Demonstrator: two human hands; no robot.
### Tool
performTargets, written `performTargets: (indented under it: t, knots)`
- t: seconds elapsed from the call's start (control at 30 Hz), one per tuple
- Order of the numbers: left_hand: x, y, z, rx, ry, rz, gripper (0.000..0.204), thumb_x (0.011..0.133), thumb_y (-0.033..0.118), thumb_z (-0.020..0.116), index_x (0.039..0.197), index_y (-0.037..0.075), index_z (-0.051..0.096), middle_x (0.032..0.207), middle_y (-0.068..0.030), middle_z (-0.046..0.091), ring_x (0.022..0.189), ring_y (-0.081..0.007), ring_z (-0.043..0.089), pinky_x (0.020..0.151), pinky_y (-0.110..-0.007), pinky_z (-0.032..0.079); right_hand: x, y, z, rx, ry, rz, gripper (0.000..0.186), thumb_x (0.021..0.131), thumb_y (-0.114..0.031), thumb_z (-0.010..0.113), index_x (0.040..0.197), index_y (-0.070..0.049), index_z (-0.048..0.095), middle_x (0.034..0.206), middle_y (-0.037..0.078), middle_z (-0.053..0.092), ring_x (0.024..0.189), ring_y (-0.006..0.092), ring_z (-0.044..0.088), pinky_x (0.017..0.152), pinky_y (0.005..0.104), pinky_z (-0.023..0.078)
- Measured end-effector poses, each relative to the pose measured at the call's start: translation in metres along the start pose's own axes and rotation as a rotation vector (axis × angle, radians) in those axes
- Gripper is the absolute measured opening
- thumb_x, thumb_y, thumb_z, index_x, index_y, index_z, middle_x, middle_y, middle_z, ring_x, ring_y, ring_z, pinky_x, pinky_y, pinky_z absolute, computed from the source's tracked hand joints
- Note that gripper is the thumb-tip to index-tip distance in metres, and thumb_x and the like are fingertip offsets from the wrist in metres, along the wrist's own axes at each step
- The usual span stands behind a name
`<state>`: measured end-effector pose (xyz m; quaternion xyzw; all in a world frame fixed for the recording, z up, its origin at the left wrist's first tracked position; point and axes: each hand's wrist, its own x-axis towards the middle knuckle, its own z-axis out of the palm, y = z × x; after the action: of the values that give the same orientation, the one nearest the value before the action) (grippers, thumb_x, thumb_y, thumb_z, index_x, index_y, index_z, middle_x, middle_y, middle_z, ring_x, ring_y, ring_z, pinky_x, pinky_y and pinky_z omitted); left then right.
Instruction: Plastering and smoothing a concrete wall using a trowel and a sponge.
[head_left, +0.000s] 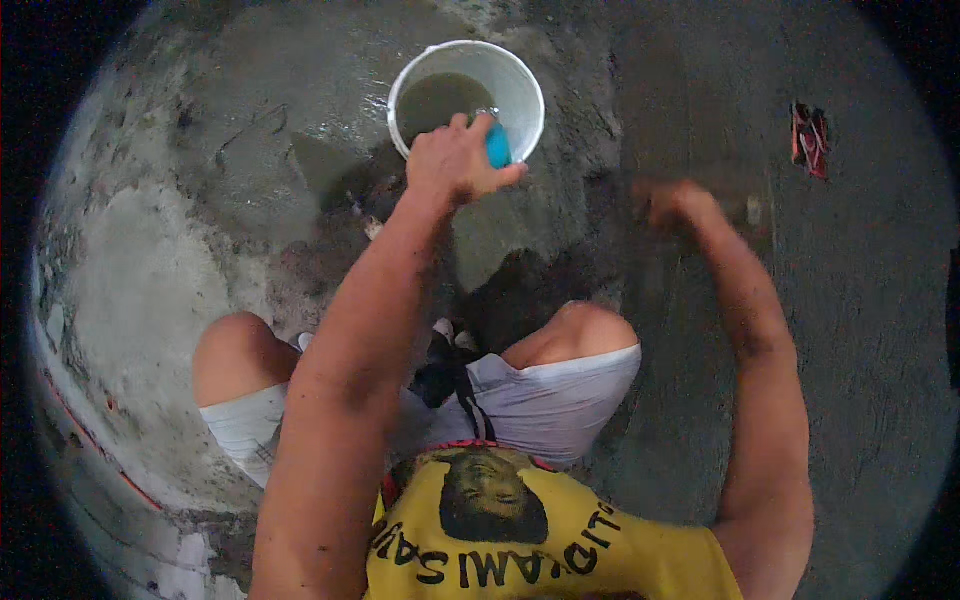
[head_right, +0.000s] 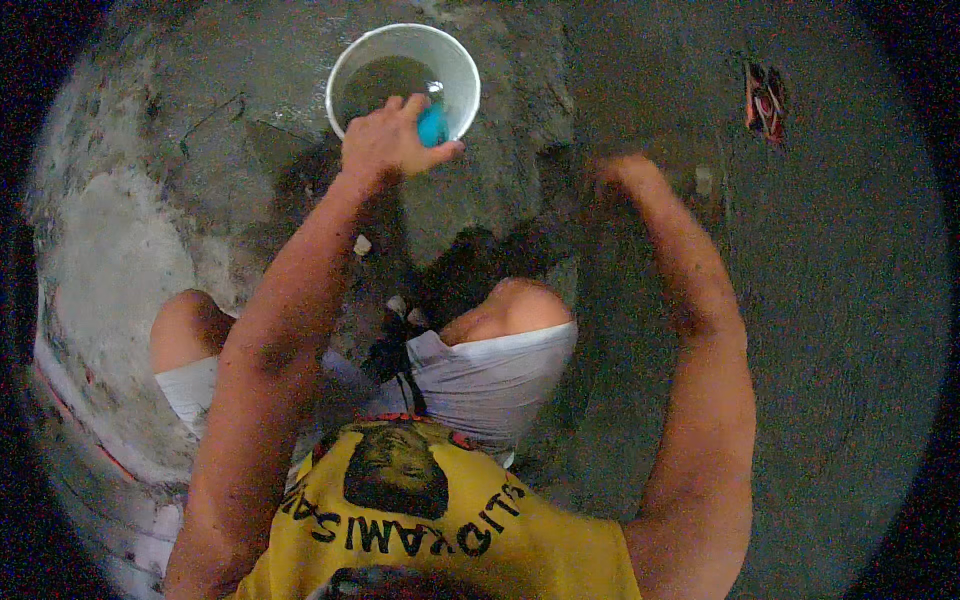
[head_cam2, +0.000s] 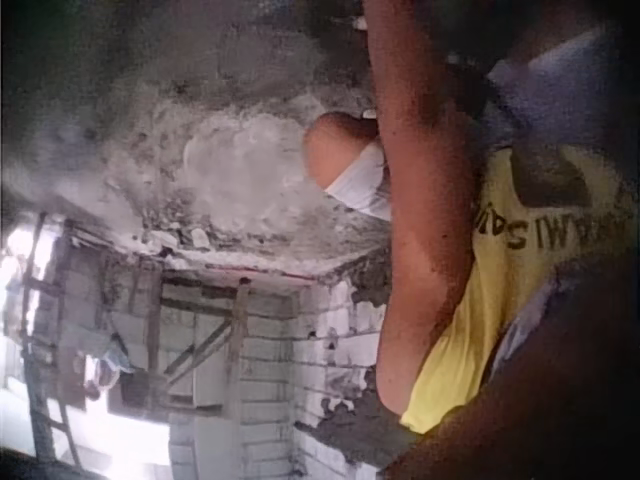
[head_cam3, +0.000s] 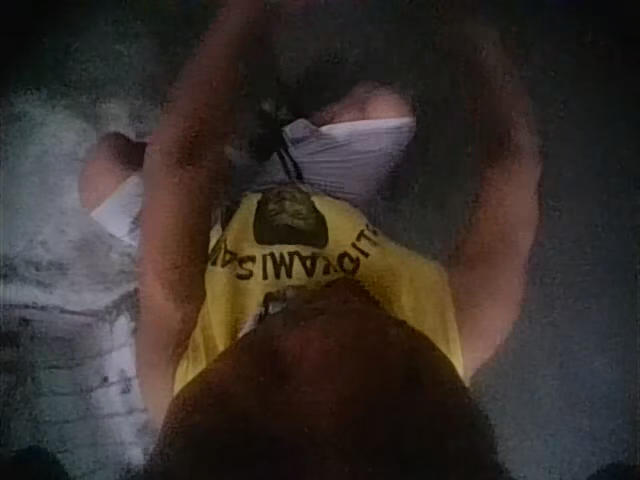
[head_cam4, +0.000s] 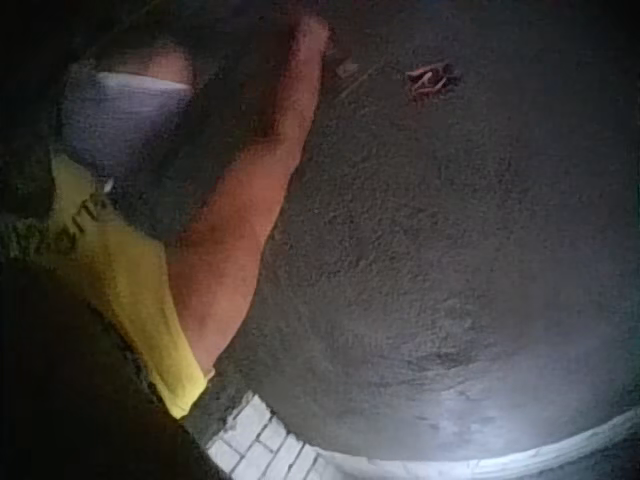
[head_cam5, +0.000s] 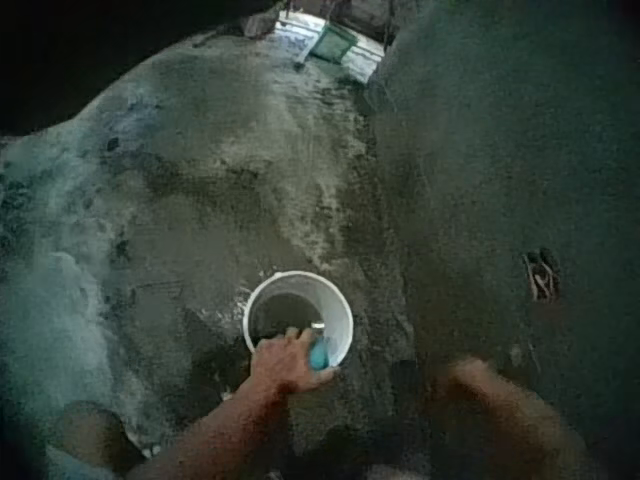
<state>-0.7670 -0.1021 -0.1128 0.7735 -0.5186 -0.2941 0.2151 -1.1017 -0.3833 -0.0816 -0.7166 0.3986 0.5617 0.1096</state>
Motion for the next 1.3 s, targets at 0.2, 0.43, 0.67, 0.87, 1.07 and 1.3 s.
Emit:
performTargets:
  t: [0.2, 0.43, 0.67, 0.87, 1.07, 1.3]
  knots:
    - [0.004, -0.013, 0.004, 0.051, 0.065, 0.010, 0.079, 0.069, 0.068, 0.064, 0.122, 0.011, 0.056, 0.107, -0.0168, 0.062, 0.095, -0.0338, 0.065, 0.079, -0.045, 0.050, -0.025, -0.061, 0.035, -0.503, 0.392, 0.023, 0.047, 0.078, -0.024, 0.059, 0.126, -0.019, 0.059, 0.120, 0.010, 0.064, 0.110, 0.0305, 0.061, 0.092, 0.0443, 0.048]
    - [-0.006, -0.022, 0.000, 0.080, 0.016, 0.003, 0.088, 0.068, 0.079, 0.057, 0.122, 0.010, 0.055, 0.110, -0.0209, 0.061, 0.097, -0.0369, 0.064, 0.081, -0.049, 0.051, -0.068, -0.083, -0.049, -0.461, -0.186, -0.087, 0.045, 0.093, -0.024, 0.042, 0.136, -0.014, 0.047, 0.123, 0.020, 0.060, 0.095, 0.0379, 0.066, 0.096, 0.0576, 0.040]
    - [-0.005, -0.016, 0.003, 0.054, 0.006, -0.065, 0.073, 0.078, 0.070, 0.053, 0.117, 0.009, 0.057, 0.102, -0.0182, 0.064, 0.089, -0.0364, 0.066, 0.077, -0.049, 0.050, -0.083, -0.100, 0.169, -0.066, 0.831, 0.205, 0.061, 0.095, -0.027, 0.046, 0.150, -0.022, 0.021, 0.136, 0.018, 0.047, 0.100, 0.0370, 0.063, 0.089, 0.0643, 0.039]
    - [0.003, -0.011, 0.010, 0.107, 0.032, -0.054, 0.057, 0.084, 0.058, 0.053, 0.120, 0.013, 0.056, 0.105, -0.0177, 0.064, 0.092, -0.0382, 0.065, 0.081, -0.048, 0.050, -0.104, -0.122, 0.190, 0.180, 0.896, 0.332, 0.064, 0.095, -0.026, 0.050, 0.150, -0.023, 0.019, 0.131, 0.019, 0.054, 0.094, 0.0365, 0.065, 0.087, 0.0589, 0.046]
    - [0.041, -0.030, 0.031, -0.090, -0.378, -0.107, 0.084, 0.076, 0.060, 0.063, 0.135, 0.003, 0.047, 0.126, -0.0202, 0.058, 0.108, -0.0294, 0.062, 0.093, -0.041, 0.046, -0.064, -0.111, 0.150, 0.351, 0.863, 0.413, 0.056, 0.096, -0.030, 0.048, 0.147, -0.023, 0.027, 0.126, 0.019, 0.056, 0.085, 0.0338, 0.067, 0.067, 0.0460, 0.056]
    - [0.064, -0.042, 0.003, -0.102, -0.753, -0.297, 0.083, 0.072, 0.055, 0.071, 0.124, -0.008, 0.053, 0.115, -0.0185, 0.060, 0.091, -0.0257, 0.064, 0.075, -0.036, 0.051, -0.177, -0.126, 0.375, 0.594, 0.898, 0.529, 0.056, 0.091, -0.022, 0.058, 0.142, -0.023, 0.036, 0.107, 0.015, 0.063, 0.085, 0.0362, 0.064, 0.066, 0.0467, 0.051]
